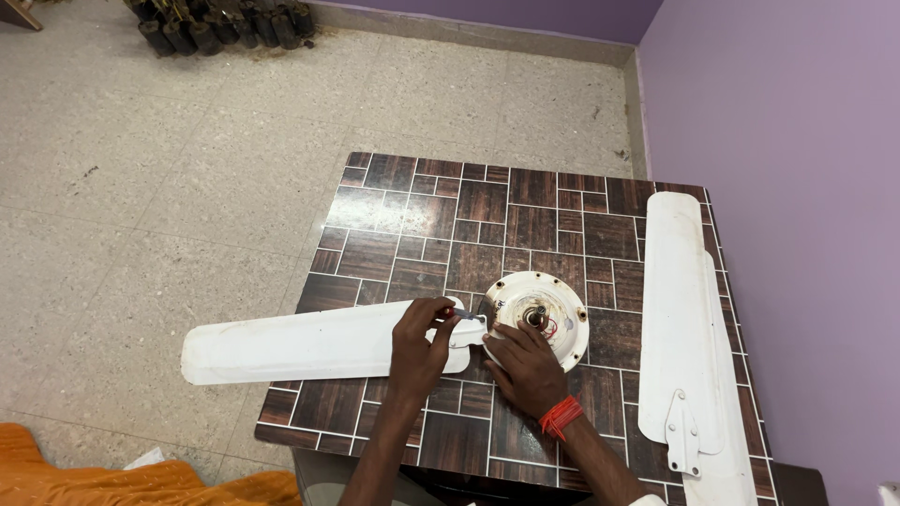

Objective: The person uses a screwdriver to remove screws from the fan blade mounting brackets and detaches two fan blades from the central hub. The removed blades are placed on the table, and the person continues to unscrew the remaining fasteners from the hub.

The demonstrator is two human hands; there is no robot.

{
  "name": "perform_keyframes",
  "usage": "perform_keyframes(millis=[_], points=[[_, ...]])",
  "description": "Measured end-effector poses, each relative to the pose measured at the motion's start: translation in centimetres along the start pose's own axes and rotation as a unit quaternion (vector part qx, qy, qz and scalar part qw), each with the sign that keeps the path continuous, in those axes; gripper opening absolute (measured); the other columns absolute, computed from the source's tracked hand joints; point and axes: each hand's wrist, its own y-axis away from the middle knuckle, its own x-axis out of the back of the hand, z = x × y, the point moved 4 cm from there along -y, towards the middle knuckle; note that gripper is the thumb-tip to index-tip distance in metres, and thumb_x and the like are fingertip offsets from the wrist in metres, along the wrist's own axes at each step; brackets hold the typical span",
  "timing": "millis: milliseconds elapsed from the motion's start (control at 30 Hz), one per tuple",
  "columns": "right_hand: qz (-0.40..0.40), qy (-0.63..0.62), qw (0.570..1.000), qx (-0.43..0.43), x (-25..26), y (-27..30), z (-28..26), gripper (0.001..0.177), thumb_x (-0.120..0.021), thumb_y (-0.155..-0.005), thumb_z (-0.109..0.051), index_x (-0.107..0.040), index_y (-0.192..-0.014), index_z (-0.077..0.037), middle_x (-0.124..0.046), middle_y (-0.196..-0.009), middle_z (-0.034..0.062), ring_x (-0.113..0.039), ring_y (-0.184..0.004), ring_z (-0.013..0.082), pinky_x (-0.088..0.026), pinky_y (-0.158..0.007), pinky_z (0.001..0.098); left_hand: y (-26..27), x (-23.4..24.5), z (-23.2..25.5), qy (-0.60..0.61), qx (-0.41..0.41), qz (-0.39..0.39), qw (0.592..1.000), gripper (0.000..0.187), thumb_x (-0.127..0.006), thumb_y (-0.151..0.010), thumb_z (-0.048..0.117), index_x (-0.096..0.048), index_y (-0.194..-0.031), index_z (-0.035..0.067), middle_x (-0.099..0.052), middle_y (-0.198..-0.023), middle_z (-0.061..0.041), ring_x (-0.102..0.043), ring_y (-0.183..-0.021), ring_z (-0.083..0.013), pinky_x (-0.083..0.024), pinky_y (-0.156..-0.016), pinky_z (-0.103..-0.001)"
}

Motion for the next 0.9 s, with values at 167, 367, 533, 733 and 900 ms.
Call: perform_keyframes(millis=[167,367,533,733,900], points=[[0.002,0.004,1.000,0.000,0.05,-0.10,-0.08,0.035,-0.072,-0.092,-0.022,-0.068,-0.123,-0.007,-0.072,-0.124,0.0112,-0.060,-0.128,0.0254,-0.037,-0.117,0.0500,-0.54,-0.06,-0.01,-0.013,-0.023,-0.008,1.000,0.019,-0.073,-0.090,0.000,-0.070,-0.108,0.001,-0.071,-0.103,-0.011,-0.075,-0.093,-0.0224,-0.063,-0.076,-0.032],[0.002,0.005,1.000,-0.001,0.04,-0.12,-0.08,0.035,-0.072,-0.092,-0.022,-0.069,-0.123,-0.007,-0.072,-0.125,0.0107,-0.060,-0.128,0.0251,-0.037,-0.117,0.0500,-0.59,-0.28,0.01,-0.013,-0.030,-0.020,0.999,0.023,-0.073,-0.090,-0.001,-0.072,-0.112,0.002,-0.071,-0.103,-0.011,-0.075,-0.092,-0.0220,-0.063,-0.076,-0.032],[0.000,0.005,1.000,-0.005,0.01,-0.14,-0.06,0.035,-0.072,-0.092,-0.023,-0.069,-0.123,-0.007,-0.072,-0.124,0.0109,-0.060,-0.127,0.0254,-0.037,-0.117,0.0499,-0.75,-0.50,0.05,-0.004,-0.031,-0.013,0.999,0.022,-0.072,-0.091,-0.001,-0.072,-0.112,0.002,-0.071,-0.104,-0.011,-0.076,-0.093,-0.0218,-0.063,-0.077,-0.032],[0.005,0.005,1.000,-0.002,0.11,-0.12,-0.13,0.034,-0.072,-0.093,-0.023,-0.069,-0.122,-0.007,-0.072,-0.124,0.0094,-0.060,-0.128,0.0246,-0.038,-0.117,0.0496,-0.97,-0.61,0.17,-0.022,-0.036,-0.017,0.999,0.022,-0.072,-0.091,-0.001,-0.072,-0.112,0.003,-0.071,-0.105,-0.010,-0.076,-0.093,-0.0217,-0.063,-0.077,-0.032],[0.002,0.008,1.000,-0.004,0.15,-0.22,-0.11,0.035,-0.072,-0.092,-0.024,-0.069,-0.123,-0.007,-0.072,-0.124,0.0103,-0.060,-0.127,0.0251,-0.037,-0.117,0.0495,-0.97,-0.38,0.36,-0.021,-0.028,-0.021,0.999,0.023,-0.071,-0.090,-0.002,-0.072,-0.113,0.003,-0.071,-0.104,-0.010,-0.076,-0.092,-0.0215,-0.062,-0.076,-0.033]])
